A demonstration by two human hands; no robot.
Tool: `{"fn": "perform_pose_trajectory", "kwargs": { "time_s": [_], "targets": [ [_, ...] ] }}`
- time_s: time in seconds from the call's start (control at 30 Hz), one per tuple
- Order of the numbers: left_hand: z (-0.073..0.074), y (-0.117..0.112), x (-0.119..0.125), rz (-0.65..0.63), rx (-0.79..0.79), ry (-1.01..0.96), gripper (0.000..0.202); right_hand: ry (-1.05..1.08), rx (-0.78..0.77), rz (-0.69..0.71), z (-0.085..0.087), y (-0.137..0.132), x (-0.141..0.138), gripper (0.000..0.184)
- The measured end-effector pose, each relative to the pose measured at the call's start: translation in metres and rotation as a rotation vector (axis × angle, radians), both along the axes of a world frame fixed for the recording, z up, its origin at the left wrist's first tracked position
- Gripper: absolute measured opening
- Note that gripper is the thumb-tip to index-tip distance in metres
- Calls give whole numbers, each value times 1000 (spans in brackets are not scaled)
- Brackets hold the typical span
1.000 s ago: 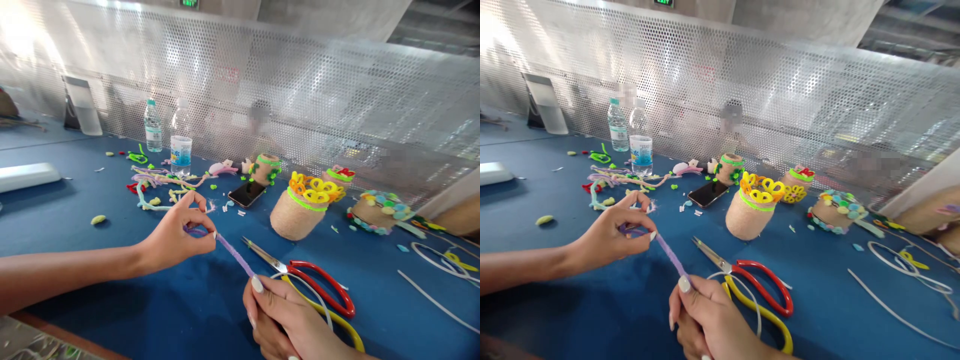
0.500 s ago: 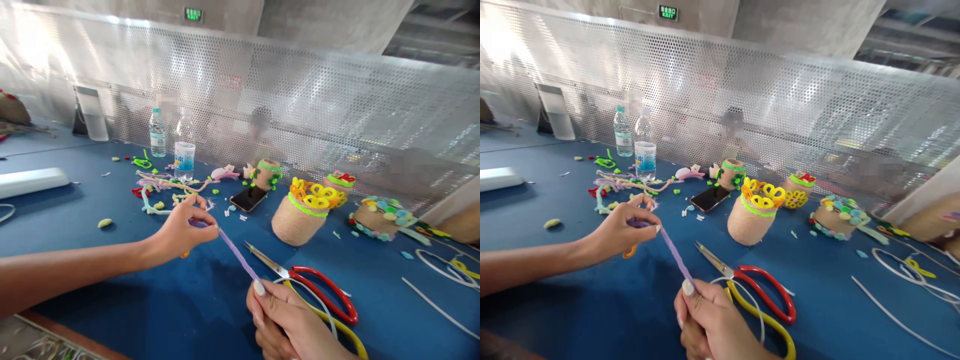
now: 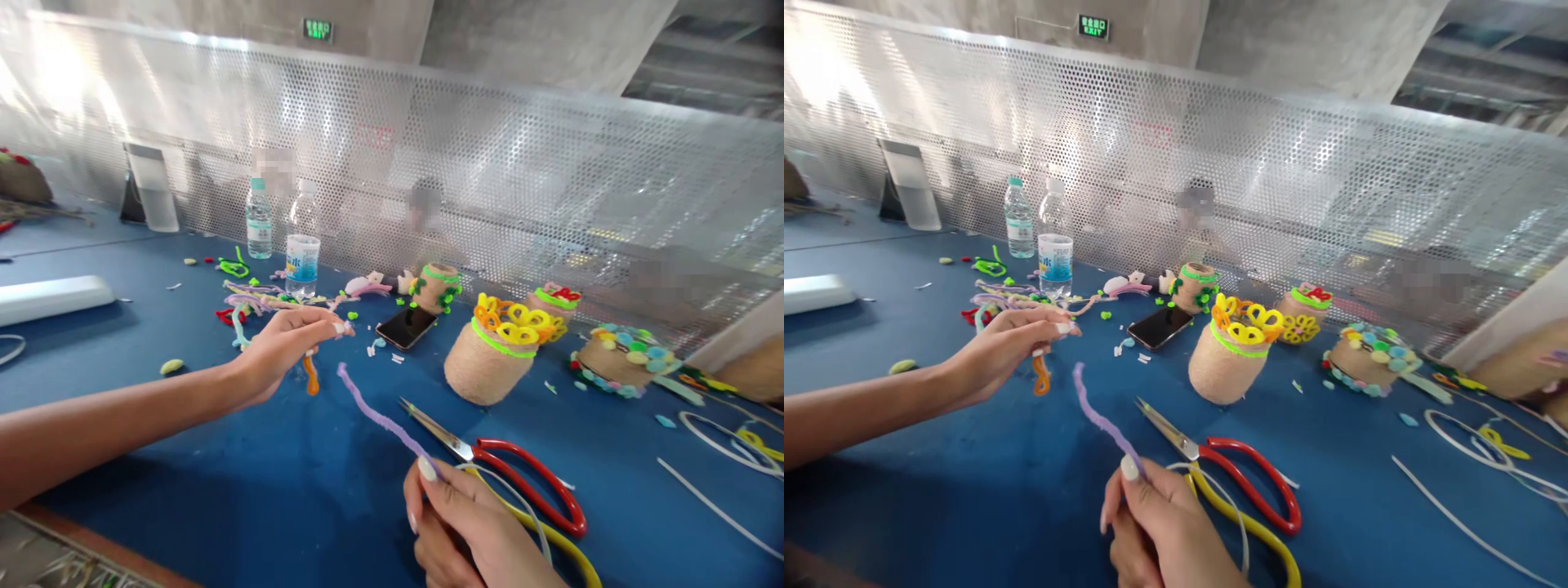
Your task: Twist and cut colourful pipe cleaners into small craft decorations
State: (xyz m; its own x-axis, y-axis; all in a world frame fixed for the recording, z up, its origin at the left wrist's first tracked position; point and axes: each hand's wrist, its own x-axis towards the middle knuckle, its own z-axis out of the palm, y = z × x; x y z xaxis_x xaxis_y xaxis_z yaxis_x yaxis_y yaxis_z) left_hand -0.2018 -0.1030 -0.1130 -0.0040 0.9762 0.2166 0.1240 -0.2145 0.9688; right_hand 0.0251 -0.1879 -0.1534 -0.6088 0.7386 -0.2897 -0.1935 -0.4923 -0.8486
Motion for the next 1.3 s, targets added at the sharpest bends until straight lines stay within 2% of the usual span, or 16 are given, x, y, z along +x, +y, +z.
{"fn": "perform_pose_trajectory", "kwargs": {
  "time_s": [0.17,0.27,0.37,0.43,0.53,0.67,0.8,0.9,0.97,1.07,1.2,1.3],
  "targets": [
    [2,-9,7,-136,-146,-292,10,2,52,-92,-2,-3,1,42],
    [3,-13,8,-242,-196,-419,11,27,93,-107,-4,-3,0,63],
    [4,-17,8,-259,-196,-452,13,-17,141,-96,-3,-1,1,89],
    [5,-21,9,-280,-164,-470,10,-103,245,-67,2,0,4,92],
    [5,-30,13,-330,-157,-500,19,-312,470,-10,18,-1,11,77],
    [4,-42,18,-387,-196,-528,25,-712,797,65,43,-5,17,52],
    [0,-49,21,-458,-214,-544,26,-842,1030,248,58,-4,15,38],
    [-3,-50,22,-481,-253,-515,27,-881,1104,401,61,0,12,43],
    [-5,-50,23,-475,-261,-499,28,-898,1136,445,59,4,11,51],
    [-8,-48,24,-459,-240,-486,27,-904,1176,433,56,7,10,49],
    [-11,-45,24,-419,-228,-473,25,-837,1193,337,57,6,10,47],
    [-13,-43,24,-402,-229,-483,25,-833,1179,346,60,5,9,44]
  ]
}}
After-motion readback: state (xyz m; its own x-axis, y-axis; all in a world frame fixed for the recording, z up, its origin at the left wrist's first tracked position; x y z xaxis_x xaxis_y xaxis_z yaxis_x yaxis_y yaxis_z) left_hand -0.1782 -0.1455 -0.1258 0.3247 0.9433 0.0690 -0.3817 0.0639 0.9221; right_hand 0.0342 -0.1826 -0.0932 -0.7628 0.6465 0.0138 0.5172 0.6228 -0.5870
